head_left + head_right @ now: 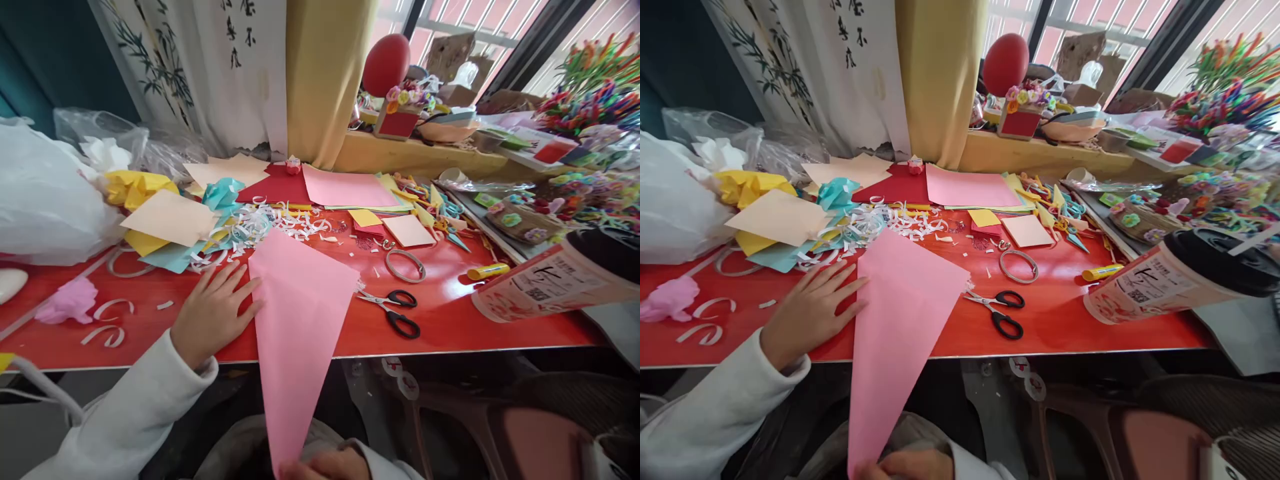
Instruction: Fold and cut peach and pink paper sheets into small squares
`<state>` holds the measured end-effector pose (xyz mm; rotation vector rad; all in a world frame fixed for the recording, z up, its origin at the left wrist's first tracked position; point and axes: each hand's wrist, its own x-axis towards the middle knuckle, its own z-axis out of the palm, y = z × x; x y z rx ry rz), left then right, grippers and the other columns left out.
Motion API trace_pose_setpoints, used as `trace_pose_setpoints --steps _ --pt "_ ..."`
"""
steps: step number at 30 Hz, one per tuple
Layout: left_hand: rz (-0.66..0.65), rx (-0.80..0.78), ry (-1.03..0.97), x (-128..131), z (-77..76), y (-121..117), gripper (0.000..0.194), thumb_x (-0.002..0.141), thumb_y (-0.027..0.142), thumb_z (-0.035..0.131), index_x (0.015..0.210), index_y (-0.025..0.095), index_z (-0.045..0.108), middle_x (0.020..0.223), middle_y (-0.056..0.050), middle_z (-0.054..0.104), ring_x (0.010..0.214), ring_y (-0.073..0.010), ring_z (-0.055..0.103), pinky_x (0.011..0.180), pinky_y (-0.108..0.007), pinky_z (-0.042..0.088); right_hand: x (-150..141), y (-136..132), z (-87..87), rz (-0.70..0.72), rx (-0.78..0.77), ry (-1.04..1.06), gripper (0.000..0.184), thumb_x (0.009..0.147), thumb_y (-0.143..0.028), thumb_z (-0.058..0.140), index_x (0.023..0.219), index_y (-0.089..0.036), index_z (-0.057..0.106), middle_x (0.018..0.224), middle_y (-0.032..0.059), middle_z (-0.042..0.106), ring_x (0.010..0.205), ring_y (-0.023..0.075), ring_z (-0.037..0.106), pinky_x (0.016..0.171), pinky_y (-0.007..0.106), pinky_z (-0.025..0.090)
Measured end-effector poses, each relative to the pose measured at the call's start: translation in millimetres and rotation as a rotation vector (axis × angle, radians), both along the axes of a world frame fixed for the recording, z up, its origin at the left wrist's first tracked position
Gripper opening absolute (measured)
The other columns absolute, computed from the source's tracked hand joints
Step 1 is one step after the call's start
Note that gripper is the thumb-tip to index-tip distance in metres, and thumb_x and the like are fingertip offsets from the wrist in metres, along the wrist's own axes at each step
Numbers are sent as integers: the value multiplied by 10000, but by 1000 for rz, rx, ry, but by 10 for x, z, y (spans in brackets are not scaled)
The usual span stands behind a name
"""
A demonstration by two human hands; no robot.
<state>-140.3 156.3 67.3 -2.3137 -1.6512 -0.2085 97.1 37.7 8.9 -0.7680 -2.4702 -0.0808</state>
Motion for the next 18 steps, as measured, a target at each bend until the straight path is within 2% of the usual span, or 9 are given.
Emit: trace_pose_setpoints --steps 3,6,8,10,12,13,15,18 --pt "9 25 -37 79 -11 -4 416 879 392 369 1148 153 578 1283 -132 539 1255 -277 416 1055 -487 280 -168 135 89 158 6 -32 198 830 -407 534 965 -334 659 742 -47 690 799 135 639 663 187 530" --pt "-26 8 -51 80 -69 -3 372 890 341 352 1133 146 554 1287 -131 535 1238 -259 441 1038 -468 310 -261 254 244 284 14 -65 230 868 -446 448 979 -380 638 783 -63 675 790 117 638 666 205 534" --pt "-46 -11 -56 50 -111 0 410 900 346 335 1202 121 498 1314 -141 507 1240 -250 439 1045 -454 306 -252 315 393 338 19 -77 231 895 -401 413 986 -387 624 787 -71 665 742 94 630 667 199 521" --pt "-53 -27 -55 20 -135 9 469 910 357 311 1274 85 428 1341 -160 473 1248 -247 429 1059 -449 288 -189 416 589 381 22 -83 236 912 -314 400 983 -339 625 743 -62 656 673 81 611 648 189 503" --pt "-59 -45 -46 4 -130 32 490 913 355 296 1290 63 409 1358 -179 445 1266 -257 402 1068 -461 267 -103 602 819 394 15 -104 246 913 -227 395 986 -228 630 671 -29 642 619 95 586 635 214 487" --pt "-64 -55 -45 1 -118 51 480 910 354 301 1272 67 431 1364 -181 437 1275 -264 388 1068 -472 260 -66 728 934 365 -32 -177 258 911 -191 380 990 -167 625 683 5 646 633 114 587 668 253 484" --pt "-67 -76 -60 1 -86 100 444 893 362 334 1201 86 497 1356 -177 447 1278 -277 380 1065 -485 257 -39 1023 1124 258 -96 -302 246 887 -118 384 946 -139 622 731 50 659 717 152 606 745 313 468" --pt "-70 -100 -71 -4 -60 174 404 872 389 375 1114 117 552 1332 -167 476 1273 -291 381 1061 -496 258 -162 1470 1228 230 -177 -424 243 887 -98 396 1013 -135 600 834 80 677 813 177 628 767 323 464"
